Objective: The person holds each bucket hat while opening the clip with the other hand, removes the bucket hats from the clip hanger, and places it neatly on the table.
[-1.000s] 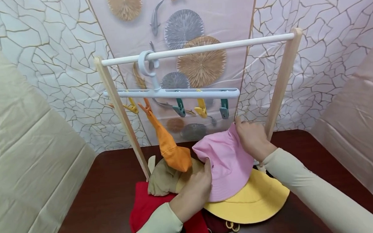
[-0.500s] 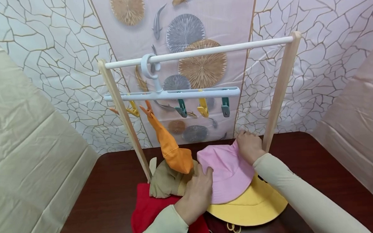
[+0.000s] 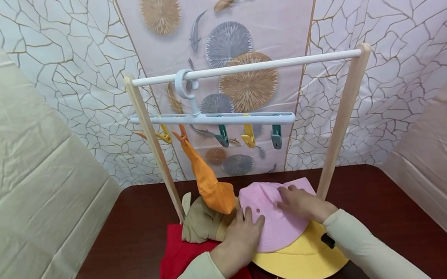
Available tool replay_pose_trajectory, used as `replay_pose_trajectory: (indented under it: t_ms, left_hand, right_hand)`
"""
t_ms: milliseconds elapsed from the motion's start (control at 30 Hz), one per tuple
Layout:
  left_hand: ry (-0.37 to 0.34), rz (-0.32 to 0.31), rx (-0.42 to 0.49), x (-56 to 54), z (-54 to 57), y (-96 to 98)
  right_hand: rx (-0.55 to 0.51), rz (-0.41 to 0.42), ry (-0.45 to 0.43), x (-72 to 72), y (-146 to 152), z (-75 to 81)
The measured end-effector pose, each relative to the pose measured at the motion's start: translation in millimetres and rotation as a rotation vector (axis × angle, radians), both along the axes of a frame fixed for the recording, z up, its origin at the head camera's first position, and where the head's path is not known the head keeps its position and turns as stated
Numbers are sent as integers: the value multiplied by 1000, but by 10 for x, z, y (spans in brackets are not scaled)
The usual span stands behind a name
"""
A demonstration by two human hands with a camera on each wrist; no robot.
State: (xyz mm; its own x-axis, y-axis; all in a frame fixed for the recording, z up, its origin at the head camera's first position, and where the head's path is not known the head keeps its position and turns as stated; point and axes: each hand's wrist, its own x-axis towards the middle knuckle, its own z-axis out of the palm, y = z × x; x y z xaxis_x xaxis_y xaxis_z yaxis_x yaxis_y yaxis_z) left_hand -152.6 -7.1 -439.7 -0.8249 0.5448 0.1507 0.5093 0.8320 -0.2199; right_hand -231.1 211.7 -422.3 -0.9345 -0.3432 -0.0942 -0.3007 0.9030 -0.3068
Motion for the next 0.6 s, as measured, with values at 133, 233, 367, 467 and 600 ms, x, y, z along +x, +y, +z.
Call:
replay_pose_trajectory:
  t_ms: [133, 233, 367, 467, 600]
  left_hand:
    - [-196, -11, -1, -67, -33, 6]
    - [-330, 5, -6, -105, -49, 9]
    - [-390, 34, -27, -111, -35, 22]
    - [-394, 19, -32, -95, 26, -6]
    - [-353, -93, 127, -41, 244, -168]
  right_hand:
    - [13, 22, -148, 52, 1, -8]
    - [49, 32, -208, 57, -9, 3]
    - [89, 50, -241, 24, -27, 8]
    - [112, 57, -252, -6, -38, -2]
    - [121, 69, -250, 1, -58, -14]
